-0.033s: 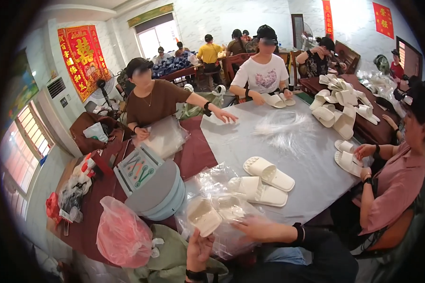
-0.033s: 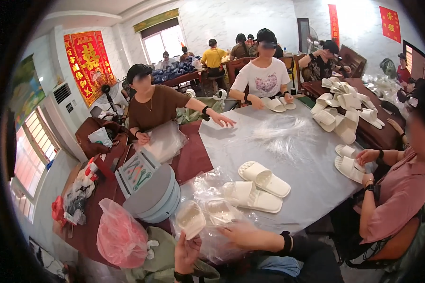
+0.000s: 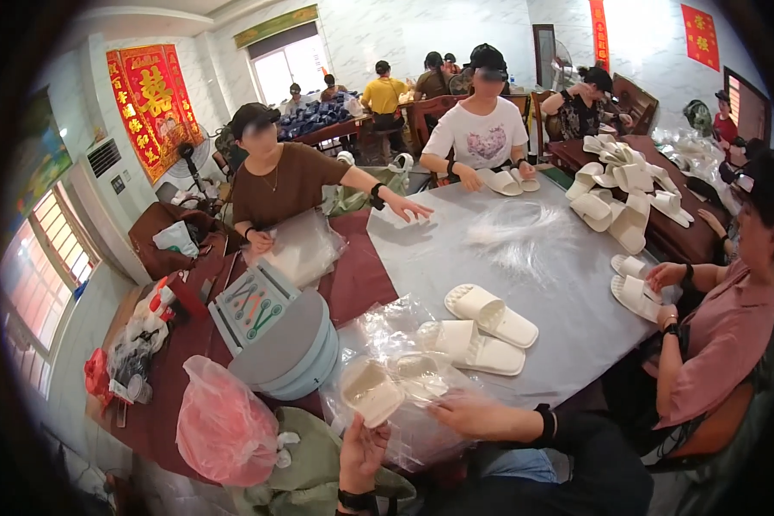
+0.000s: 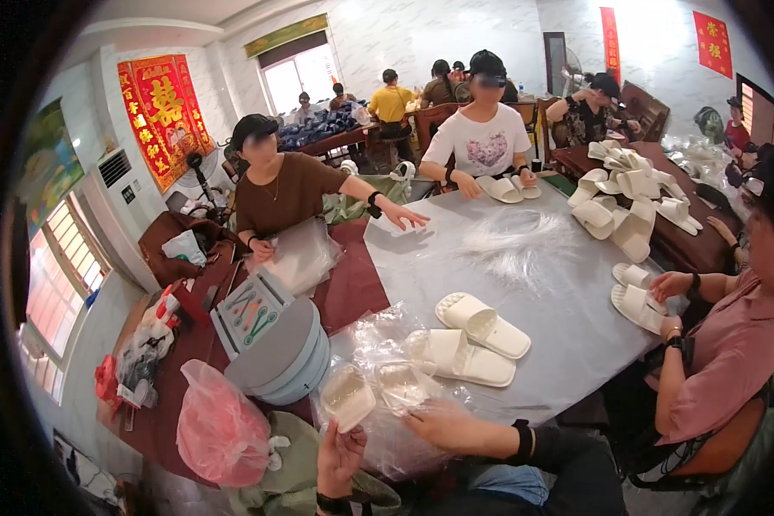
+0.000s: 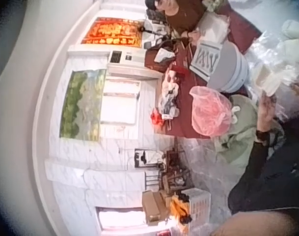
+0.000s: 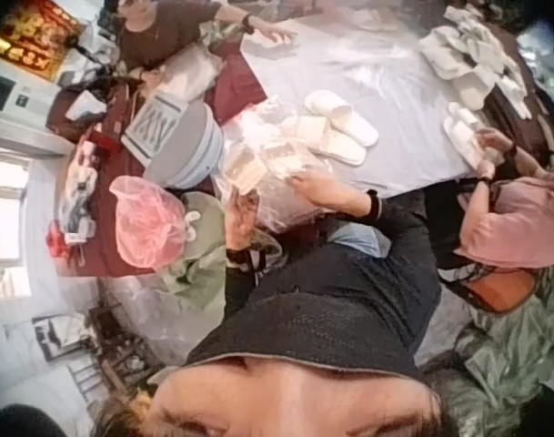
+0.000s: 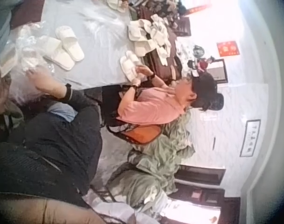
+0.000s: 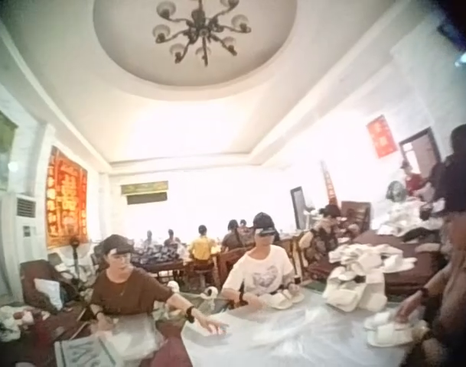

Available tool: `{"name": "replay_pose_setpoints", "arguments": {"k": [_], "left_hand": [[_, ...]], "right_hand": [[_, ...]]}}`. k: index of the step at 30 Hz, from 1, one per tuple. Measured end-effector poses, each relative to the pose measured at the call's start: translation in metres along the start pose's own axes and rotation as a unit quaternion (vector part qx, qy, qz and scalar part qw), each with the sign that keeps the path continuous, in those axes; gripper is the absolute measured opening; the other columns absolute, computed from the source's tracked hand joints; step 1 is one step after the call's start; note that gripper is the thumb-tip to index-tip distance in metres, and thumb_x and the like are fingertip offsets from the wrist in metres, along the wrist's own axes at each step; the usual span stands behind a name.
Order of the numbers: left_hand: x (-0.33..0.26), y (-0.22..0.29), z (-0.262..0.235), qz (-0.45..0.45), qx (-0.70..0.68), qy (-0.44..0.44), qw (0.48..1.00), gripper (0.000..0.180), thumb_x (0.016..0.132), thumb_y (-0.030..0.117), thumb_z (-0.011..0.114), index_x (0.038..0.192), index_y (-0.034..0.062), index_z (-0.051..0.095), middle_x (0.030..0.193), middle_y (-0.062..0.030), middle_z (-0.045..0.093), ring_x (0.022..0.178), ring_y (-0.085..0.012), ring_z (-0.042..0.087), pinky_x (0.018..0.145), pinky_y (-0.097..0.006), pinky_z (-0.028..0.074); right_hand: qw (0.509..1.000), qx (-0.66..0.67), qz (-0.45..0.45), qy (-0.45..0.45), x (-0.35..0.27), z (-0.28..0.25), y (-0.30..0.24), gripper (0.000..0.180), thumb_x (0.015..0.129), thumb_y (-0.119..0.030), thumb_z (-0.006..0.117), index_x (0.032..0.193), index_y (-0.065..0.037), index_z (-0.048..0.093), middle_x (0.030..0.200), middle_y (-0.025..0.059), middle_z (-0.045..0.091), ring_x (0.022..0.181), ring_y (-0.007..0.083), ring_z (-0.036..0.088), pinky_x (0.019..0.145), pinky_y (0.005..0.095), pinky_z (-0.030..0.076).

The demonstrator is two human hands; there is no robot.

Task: The recorder packages white plastic sandals into individual clear plastic bags at a communal work table.

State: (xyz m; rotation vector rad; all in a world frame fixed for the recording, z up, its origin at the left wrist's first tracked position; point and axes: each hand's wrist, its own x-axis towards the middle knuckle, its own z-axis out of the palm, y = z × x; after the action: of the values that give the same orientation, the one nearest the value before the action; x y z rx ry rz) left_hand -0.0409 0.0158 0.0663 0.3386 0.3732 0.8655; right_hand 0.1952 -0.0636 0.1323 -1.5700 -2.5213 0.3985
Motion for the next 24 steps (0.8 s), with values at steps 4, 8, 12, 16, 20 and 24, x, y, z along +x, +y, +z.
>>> {"name": "replay_pose_setpoints", "arguments": {"k": [4,8,12,16,20,24], "left_hand": [[-0.008,0.008,0.013,-0.002,-0.008,0.008,1.0,0.039,0.09,0.02,0.057,0.124,0.0031,0.045,0.102,-0.005,0.062,0.085,-0.0157,0.058,0.074,-0.028,0.048],[-0.027,0.004,0.043,0.049,0.121,0.017,0.991,0.035,0.088,0.013,0.057,0.118,0.0008,0.047,0.078,-0.0031,0.055,0.067,-0.0135,0.051,0.068,-0.029,0.043],[-0.03,0.005,0.051,0.056,0.108,0.01,0.992,0.046,0.086,0.005,0.056,0.128,-0.0009,0.037,0.075,-0.0043,0.054,0.065,-0.0137,0.05,0.066,-0.027,0.043],[-0.039,0.007,0.068,0.128,0.162,0.048,0.977,0.054,0.086,-0.003,0.053,0.135,-0.0022,0.03,0.078,-0.0059,0.055,0.068,-0.0143,0.053,0.067,-0.024,0.043],[-0.045,-0.003,0.074,0.2,0.269,0.081,0.939,0.05,0.086,-0.003,0.054,0.132,-0.0021,0.033,0.081,-0.0061,0.056,0.072,-0.0144,0.055,0.072,-0.026,0.043],[-0.036,-0.007,0.069,0.285,0.307,0.106,0.902,0.031,0.085,-0.004,0.052,0.116,-0.0017,0.044,0.093,-0.0073,0.056,0.084,-0.0148,0.055,0.081,-0.028,0.043]], "right_hand": [[0.952,-0.144,-0.11,0.247,-0.009,-0.009,0.006,0.031,0.074,-0.013,0.057,0.104,-0.003,0.059,0.093,0.0073,0.061,0.088,0.0227,0.061,0.078,0.0335,0.049],[0.896,-0.156,-0.141,0.391,-0.002,-0.031,0.002,0.023,0.076,-0.008,0.059,0.098,-0.001,0.062,0.092,0.007,0.061,0.085,0.0212,0.061,0.076,0.033,0.051],[0.866,-0.146,-0.178,0.443,-0.004,-0.032,-0.002,0.02,0.079,-0.006,0.058,0.097,0.001,0.064,0.093,0.0105,0.063,0.084,0.0218,0.063,0.076,0.0324,0.051],[0.857,-0.155,-0.249,0.423,-0.01,-0.031,0.002,0.022,0.08,-0.006,0.058,0.1,0.002,0.063,0.099,0.0136,0.063,0.085,0.0226,0.063,0.077,0.0341,0.053],[0.834,-0.156,-0.263,0.459,-0.014,-0.014,0.01,0.022,0.08,-0.01,0.062,0.101,-0.006,0.062,0.103,0.0088,0.062,0.096,0.0233,0.059,0.084,0.0401,0.049],[0.742,-0.346,-0.242,0.521,-0.021,0.008,0.007,0.033,0.078,-0.034,0.069,0.107,-0.026,0.056,0.119,-0.003,0.054,0.122,0.0179,0.04,0.107,0.0513,0.022]]}}
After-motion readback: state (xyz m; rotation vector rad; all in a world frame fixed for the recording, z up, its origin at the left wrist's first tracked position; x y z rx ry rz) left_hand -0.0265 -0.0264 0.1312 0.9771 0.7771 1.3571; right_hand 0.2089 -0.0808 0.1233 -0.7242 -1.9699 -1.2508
